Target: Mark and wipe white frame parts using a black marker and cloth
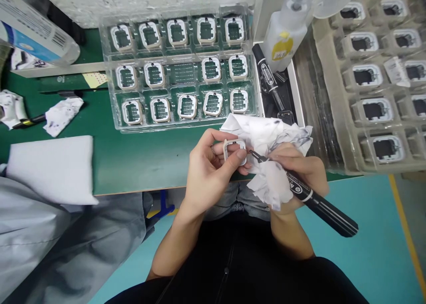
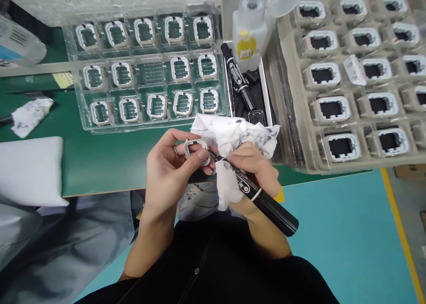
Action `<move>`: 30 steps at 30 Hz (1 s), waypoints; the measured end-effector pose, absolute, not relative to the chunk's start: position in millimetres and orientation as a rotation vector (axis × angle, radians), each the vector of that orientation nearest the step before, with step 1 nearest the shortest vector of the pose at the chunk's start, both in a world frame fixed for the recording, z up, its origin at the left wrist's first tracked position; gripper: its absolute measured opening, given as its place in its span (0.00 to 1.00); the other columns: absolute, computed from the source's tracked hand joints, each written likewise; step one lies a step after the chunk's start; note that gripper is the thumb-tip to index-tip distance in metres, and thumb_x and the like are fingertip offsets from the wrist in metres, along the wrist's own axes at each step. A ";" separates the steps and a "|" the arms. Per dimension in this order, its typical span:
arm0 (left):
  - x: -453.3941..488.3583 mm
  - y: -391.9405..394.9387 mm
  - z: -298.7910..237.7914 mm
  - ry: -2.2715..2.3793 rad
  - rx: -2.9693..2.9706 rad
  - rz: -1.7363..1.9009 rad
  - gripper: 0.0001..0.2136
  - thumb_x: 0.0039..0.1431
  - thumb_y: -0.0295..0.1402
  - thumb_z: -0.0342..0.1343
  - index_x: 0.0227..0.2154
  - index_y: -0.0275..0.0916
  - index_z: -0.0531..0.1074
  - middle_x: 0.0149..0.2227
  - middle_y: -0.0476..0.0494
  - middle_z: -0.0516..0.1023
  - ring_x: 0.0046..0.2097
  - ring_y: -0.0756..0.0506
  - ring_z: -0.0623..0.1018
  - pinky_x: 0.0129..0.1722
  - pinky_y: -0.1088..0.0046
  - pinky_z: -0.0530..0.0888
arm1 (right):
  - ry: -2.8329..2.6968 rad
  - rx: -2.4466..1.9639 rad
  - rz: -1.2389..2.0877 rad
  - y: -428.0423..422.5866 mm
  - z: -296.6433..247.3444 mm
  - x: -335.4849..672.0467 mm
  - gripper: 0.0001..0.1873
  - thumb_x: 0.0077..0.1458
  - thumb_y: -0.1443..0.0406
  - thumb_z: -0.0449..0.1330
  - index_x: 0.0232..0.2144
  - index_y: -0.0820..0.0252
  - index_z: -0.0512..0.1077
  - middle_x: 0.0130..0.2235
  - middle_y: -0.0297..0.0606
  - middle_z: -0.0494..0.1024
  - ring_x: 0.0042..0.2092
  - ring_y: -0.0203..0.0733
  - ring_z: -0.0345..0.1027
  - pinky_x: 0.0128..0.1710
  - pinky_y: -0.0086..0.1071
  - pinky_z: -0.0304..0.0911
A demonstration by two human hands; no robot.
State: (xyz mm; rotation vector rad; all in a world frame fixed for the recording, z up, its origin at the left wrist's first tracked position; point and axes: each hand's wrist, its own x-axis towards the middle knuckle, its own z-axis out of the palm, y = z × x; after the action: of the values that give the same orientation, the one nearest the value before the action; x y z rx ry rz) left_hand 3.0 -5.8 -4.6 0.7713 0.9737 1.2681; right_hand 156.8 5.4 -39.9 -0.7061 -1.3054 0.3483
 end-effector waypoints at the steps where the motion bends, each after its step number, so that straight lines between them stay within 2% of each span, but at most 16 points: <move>1: 3.0 -5.9 -4.8 0.973 0.772 1.269 0.14 0.67 0.32 0.76 0.44 0.40 0.75 0.36 0.47 0.90 0.30 0.50 0.87 0.32 0.75 0.87 | -1.303 -0.697 0.344 5.4 -40.1 156.9 0.07 0.69 0.64 0.68 0.42 0.63 0.84 0.32 0.38 0.84 0.29 0.42 0.79 0.28 0.39 0.69; 6: 1.6 -5.6 -4.9 0.964 0.786 1.256 0.16 0.66 0.36 0.77 0.45 0.41 0.74 0.34 0.48 0.89 0.31 0.48 0.87 0.30 0.75 0.86 | -1.255 -0.713 0.345 3.5 -39.3 158.1 0.13 0.71 0.58 0.68 0.49 0.61 0.85 0.37 0.39 0.86 0.34 0.44 0.81 0.30 0.40 0.74; 9: -2.3 -4.7 -6.1 0.945 0.803 1.230 0.17 0.66 0.38 0.78 0.45 0.41 0.74 0.37 0.45 0.90 0.31 0.47 0.88 0.28 0.75 0.85 | -1.232 -0.785 0.338 0.6 -38.0 158.3 0.13 0.67 0.63 0.71 0.52 0.59 0.85 0.40 0.39 0.86 0.40 0.46 0.83 0.36 0.42 0.80; 11: -5.4 -4.2 -8.1 0.910 0.823 1.214 0.16 0.66 0.37 0.77 0.45 0.42 0.74 0.39 0.45 0.91 0.32 0.46 0.89 0.29 0.75 0.85 | -1.218 -0.807 0.345 -1.4 -37.1 158.3 0.15 0.65 0.65 0.72 0.53 0.58 0.85 0.42 0.40 0.86 0.41 0.47 0.83 0.36 0.43 0.79; 16: -10.6 -3.3 -12.2 0.886 0.870 1.187 0.17 0.67 0.39 0.77 0.46 0.44 0.73 0.40 0.45 0.90 0.36 0.43 0.91 0.31 0.71 0.86 | -1.221 -0.884 0.392 -2.9 -34.3 158.1 0.19 0.64 0.63 0.73 0.57 0.50 0.84 0.42 0.38 0.84 0.32 0.47 0.78 0.29 0.46 0.74; 20: -11.9 -3.1 -13.2 0.871 0.890 1.179 0.17 0.68 0.40 0.76 0.46 0.44 0.72 0.41 0.45 0.90 0.38 0.43 0.91 0.33 0.70 0.87 | -1.216 -0.871 0.379 -1.3 -32.8 156.3 0.17 0.68 0.62 0.70 0.57 0.44 0.84 0.36 0.34 0.82 0.26 0.45 0.74 0.28 0.46 0.72; 24: -11.4 -4.0 -14.1 0.871 0.894 1.190 0.17 0.68 0.40 0.76 0.46 0.45 0.71 0.42 0.45 0.90 0.39 0.42 0.91 0.34 0.70 0.87 | -1.205 -0.896 0.417 -2.4 -33.2 154.0 0.17 0.71 0.60 0.67 0.59 0.43 0.85 0.35 0.34 0.85 0.24 0.45 0.74 0.29 0.47 0.75; 30: -9.9 -5.2 -13.9 0.880 0.915 1.213 0.16 0.69 0.38 0.75 0.47 0.45 0.72 0.42 0.45 0.90 0.39 0.43 0.90 0.36 0.69 0.87 | -1.232 -0.927 0.320 -2.8 -36.8 152.5 0.14 0.67 0.61 0.71 0.54 0.48 0.86 0.34 0.36 0.86 0.26 0.47 0.78 0.28 0.45 0.75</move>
State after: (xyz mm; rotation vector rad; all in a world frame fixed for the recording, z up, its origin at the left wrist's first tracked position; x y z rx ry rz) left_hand -9.9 -5.2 -13.9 0.9149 0.8799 1.2131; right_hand 152.5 -2.8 -36.8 -0.9269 -1.2324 0.3200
